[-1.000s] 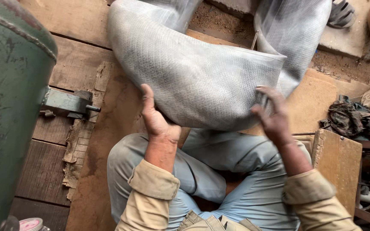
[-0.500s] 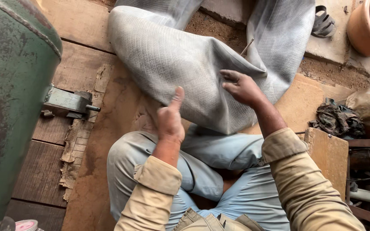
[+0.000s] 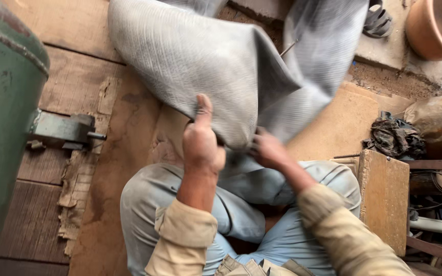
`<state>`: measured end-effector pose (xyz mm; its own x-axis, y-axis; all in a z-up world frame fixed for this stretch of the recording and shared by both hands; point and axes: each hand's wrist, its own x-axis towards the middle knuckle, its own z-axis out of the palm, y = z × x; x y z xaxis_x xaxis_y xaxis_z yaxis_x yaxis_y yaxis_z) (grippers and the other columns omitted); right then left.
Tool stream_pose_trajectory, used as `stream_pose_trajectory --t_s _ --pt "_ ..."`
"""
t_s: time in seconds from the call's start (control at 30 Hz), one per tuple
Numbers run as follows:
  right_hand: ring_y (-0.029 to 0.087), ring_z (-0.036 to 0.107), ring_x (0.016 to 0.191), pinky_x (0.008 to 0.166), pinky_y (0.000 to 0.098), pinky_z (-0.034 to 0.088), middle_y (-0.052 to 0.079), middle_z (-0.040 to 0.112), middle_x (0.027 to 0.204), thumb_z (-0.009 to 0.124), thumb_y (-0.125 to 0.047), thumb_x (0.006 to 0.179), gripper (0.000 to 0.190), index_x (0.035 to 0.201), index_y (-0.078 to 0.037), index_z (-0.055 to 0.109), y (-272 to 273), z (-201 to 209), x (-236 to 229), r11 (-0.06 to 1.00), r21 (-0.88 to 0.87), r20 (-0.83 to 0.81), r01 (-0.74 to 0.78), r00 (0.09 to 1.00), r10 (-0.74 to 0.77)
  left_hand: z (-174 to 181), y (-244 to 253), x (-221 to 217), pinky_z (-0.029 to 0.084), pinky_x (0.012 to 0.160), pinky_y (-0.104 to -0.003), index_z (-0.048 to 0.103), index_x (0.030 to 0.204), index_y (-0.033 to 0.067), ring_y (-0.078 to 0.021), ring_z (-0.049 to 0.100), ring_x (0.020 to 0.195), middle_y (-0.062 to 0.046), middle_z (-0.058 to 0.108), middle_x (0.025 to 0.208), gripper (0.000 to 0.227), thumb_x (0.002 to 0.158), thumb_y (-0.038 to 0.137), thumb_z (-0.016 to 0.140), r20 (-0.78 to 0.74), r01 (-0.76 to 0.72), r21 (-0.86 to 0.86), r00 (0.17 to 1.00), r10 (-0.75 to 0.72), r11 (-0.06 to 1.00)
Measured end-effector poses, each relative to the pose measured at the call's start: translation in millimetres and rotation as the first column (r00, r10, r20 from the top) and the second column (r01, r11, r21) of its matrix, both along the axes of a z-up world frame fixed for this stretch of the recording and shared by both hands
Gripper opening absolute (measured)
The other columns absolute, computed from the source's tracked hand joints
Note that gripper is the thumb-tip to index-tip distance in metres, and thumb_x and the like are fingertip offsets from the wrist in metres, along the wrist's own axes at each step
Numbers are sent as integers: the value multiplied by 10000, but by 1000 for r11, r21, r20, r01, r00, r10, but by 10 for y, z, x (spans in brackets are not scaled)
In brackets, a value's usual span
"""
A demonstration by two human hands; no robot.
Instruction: The person uses a metal file to roughen the surface of a large rubber inner tube and a small circular patch while sitting on the floor.
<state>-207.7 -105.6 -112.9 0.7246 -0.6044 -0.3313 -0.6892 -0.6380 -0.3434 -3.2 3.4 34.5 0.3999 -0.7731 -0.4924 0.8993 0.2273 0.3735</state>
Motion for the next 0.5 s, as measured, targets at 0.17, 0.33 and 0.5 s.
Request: stream_pose_trajectory --t_s 0.17,0.33,0.5 --pt "258 519 1451 1181 332 449 165 544 1567 500 -80 897 610 1501 3 513 740 -285 1225 651 -451 550 611 764 -336 244 115 -345 479 1016 -313 628 1250 -119 -157 589 1125 -131 647 1274 589 1044 431 585 553 129 -16 827 -99 992" --pt "270 535 1388 1162 358 451 168 564 1521 543 -126 979 527 1486 15 527 542 -833 1175 894 442 568 72 749 -341 -201 -32 -276 480 914 -405 654 1173 -243 -244 569 993 -174 671 1131 718 1081 457 523 183 93 348 969 -165 933" --pt "282 551 1325 1143 384 453 172 583 1475 586 -171 1060 459 1472 27 541 127 -998 1367 101 918 297 -384 495 -816 -426 -53 -149 507 978 -380 603 1252 -125 -251 628 1126 -150 656 1261 589 994 405 589 -2 -91 133 996 92 987"
